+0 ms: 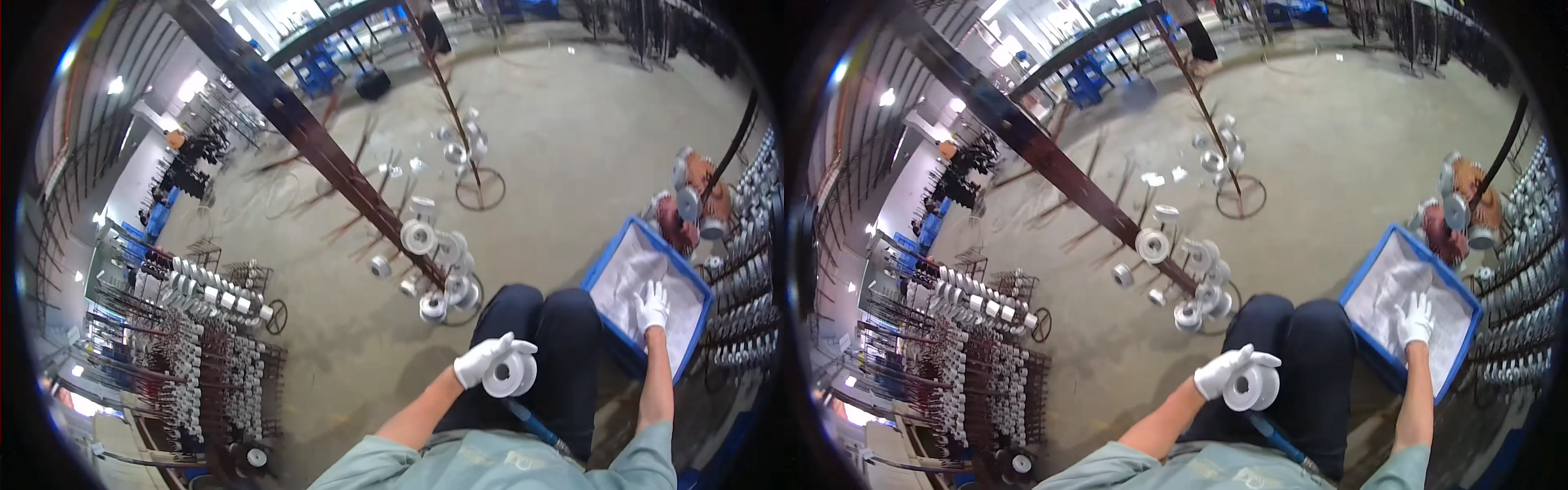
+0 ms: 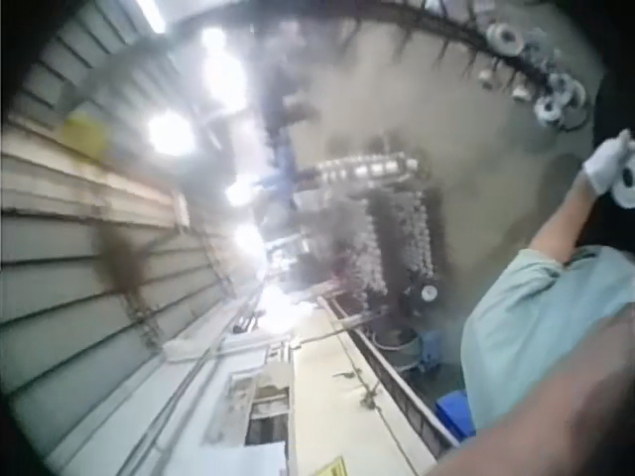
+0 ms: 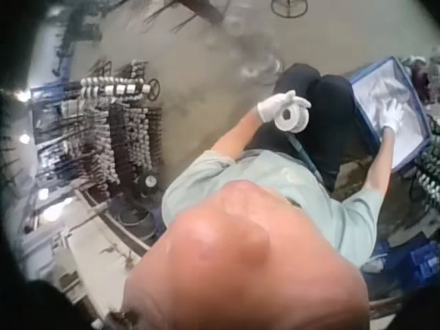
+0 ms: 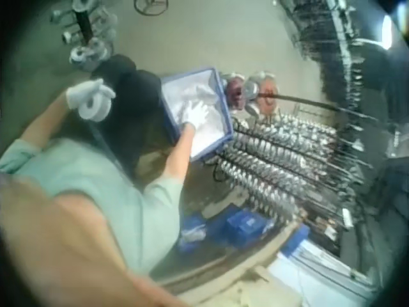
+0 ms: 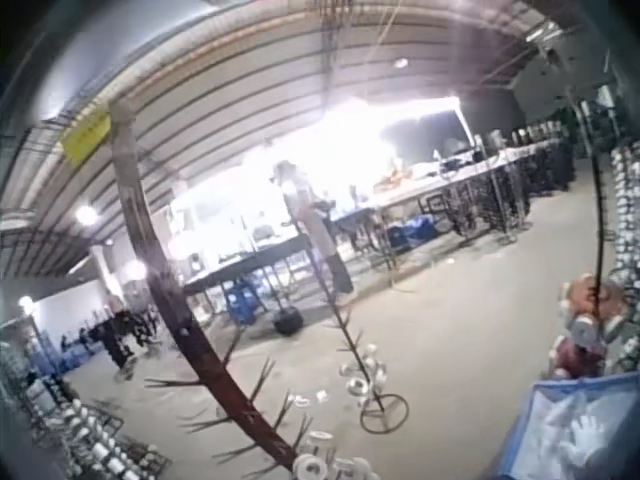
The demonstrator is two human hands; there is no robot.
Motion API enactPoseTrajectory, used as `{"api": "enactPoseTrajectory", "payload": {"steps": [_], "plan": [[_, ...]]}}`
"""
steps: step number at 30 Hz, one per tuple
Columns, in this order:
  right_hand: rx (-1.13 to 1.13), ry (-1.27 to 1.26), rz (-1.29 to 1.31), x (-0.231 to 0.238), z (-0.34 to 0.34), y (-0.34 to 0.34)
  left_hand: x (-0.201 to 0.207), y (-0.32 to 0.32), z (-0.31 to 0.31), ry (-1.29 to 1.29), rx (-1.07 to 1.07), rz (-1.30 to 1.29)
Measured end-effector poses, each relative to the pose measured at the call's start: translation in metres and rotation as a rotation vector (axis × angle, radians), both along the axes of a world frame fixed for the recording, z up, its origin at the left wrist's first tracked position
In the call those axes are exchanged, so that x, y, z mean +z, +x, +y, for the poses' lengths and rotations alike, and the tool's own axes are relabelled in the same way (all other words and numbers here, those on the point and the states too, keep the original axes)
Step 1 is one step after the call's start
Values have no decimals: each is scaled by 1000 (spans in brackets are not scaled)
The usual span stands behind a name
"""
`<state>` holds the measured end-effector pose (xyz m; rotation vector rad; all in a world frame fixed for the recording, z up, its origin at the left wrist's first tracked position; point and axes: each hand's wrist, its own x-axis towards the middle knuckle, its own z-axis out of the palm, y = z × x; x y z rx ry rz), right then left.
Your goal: Sorting and inspecting cylindrical metal parts by removing them from a vertical rack and placing them into blue crates.
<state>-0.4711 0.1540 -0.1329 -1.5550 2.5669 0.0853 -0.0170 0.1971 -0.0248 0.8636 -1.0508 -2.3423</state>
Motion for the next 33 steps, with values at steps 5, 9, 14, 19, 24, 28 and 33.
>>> {"api": "enactPoseTrajectory", "payload": {"steps": [5,9,14,19,24,28,33], "plan": [[198,-653,-287,47,-29,32,-2,14,7,134,137,478],[417,-939,-602,159,-62,105,30,43,-1,-112,264,393],[776,-1175,-1036,330,-107,184,224,39,-8,94,578,574],[1135,-1288,-705,529,-103,306,290,111,-54,-1004,866,363],[1292,-1370,-278,676,-126,410,359,146,-104,-1213,1144,201],[1114,-1230,393,736,-140,458,389,123,-128,-1473,1155,-136],[998,-1259,397,724,-127,471,384,132,-175,-1515,1044,-170]]}}
